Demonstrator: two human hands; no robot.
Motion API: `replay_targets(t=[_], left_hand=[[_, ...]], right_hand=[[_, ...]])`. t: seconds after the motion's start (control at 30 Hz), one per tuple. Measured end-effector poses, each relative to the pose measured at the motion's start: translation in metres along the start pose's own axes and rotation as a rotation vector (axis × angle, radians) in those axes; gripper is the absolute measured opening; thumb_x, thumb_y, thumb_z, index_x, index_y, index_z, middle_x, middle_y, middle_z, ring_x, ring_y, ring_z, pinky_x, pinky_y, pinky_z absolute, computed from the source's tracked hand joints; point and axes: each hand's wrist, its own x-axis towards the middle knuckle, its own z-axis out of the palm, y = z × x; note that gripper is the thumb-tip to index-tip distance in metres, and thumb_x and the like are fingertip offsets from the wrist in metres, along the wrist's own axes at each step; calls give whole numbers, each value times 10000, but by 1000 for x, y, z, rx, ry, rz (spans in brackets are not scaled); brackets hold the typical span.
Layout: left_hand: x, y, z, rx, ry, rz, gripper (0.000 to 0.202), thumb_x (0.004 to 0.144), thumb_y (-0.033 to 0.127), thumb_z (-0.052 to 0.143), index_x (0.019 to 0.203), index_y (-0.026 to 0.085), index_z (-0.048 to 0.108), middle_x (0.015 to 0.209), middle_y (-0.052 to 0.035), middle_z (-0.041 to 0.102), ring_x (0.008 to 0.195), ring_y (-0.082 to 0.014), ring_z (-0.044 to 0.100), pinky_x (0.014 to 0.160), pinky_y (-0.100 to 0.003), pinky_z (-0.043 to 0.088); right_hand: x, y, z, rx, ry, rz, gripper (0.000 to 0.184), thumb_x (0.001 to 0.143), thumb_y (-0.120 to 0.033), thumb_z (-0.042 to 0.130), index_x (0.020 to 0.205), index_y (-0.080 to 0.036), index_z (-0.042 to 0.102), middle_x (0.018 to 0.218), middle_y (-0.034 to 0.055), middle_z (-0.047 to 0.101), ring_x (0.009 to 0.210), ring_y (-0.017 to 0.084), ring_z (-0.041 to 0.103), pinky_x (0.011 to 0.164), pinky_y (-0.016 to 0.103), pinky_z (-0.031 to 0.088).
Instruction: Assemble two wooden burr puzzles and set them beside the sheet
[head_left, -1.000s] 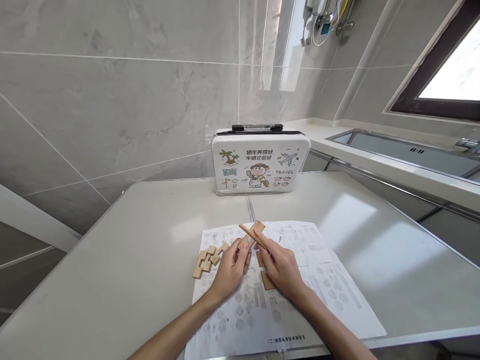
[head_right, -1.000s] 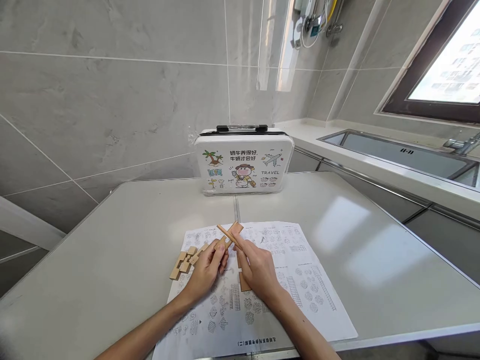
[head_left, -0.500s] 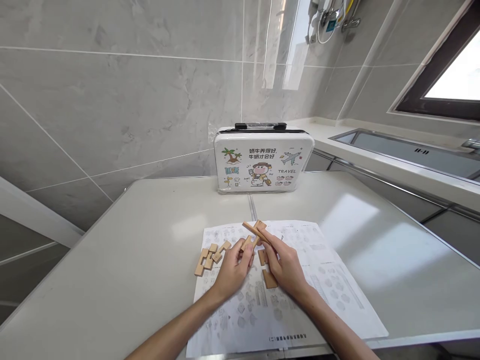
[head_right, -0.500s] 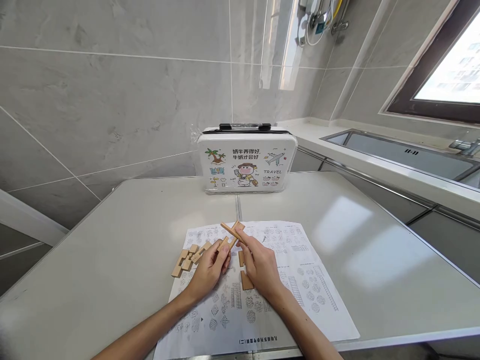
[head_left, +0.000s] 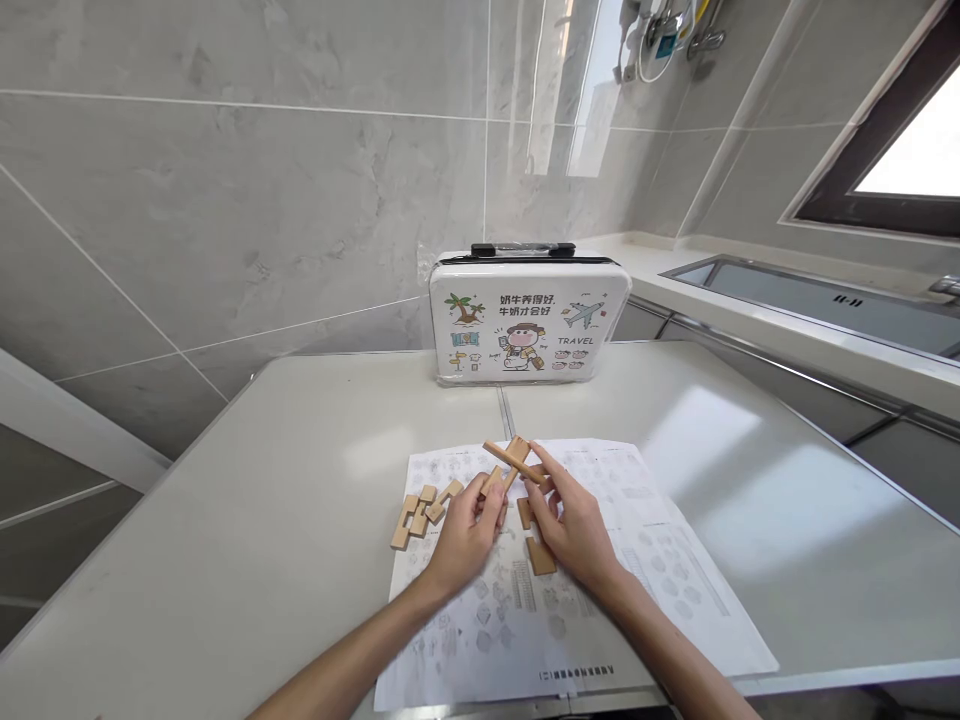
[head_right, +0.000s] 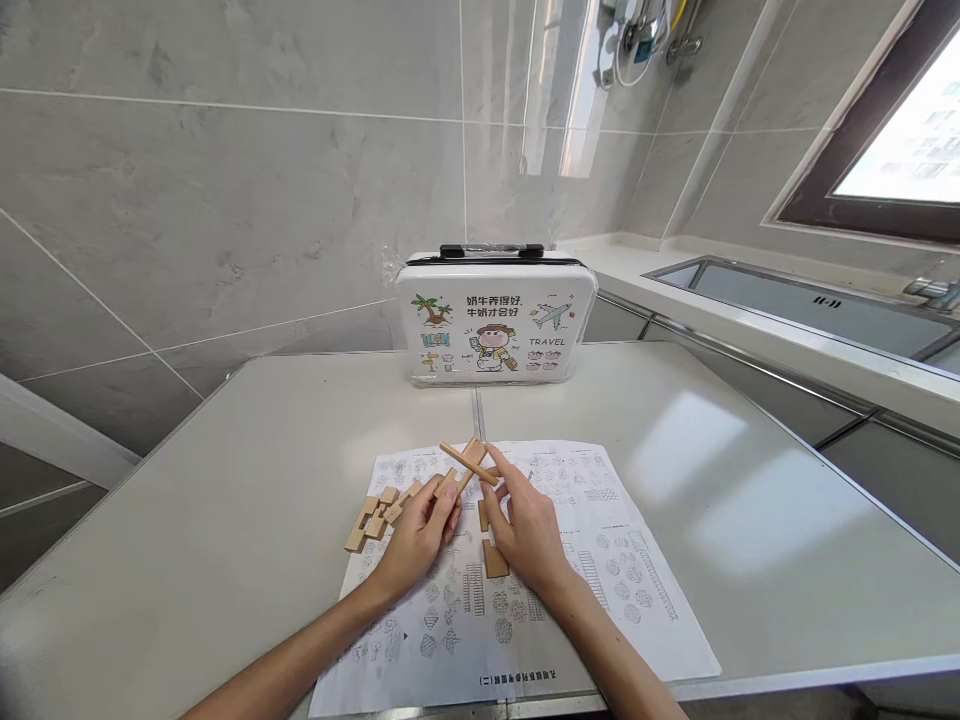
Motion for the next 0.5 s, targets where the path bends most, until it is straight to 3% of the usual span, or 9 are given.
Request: replay_targets(t=[0.1,0.23,0.5], left_hand=[[2,0,-1,14,33,5,431,1052,566,454,796,218,449,676,38,472,593,-122,421,580,-260,358],[3,-1,-2,36,67,18,431,1059,569,433,808,219,454,675,36,482,596,-123,428,596,-263,377],[3,-1,-2,129,73,43,434,1066,556,424,804,216,483,693,27,515,613,-135,453,614,-274,376]], right_hand=[[0,-1,-6,2,44,93,502,1036,-372,534,1509,-214,477,1140,87,723,722,170,682,623,305,566],[-11,-6,-16,-117,-18,146,346,1001,-434,585,1287,-239,588,1099,71,702,805,202,696,670,333,575],[-46,-11,-15,-413,-93,84,214,932,-453,650,951,-245,600,906,60,677,775,261,693,592,334,499]])
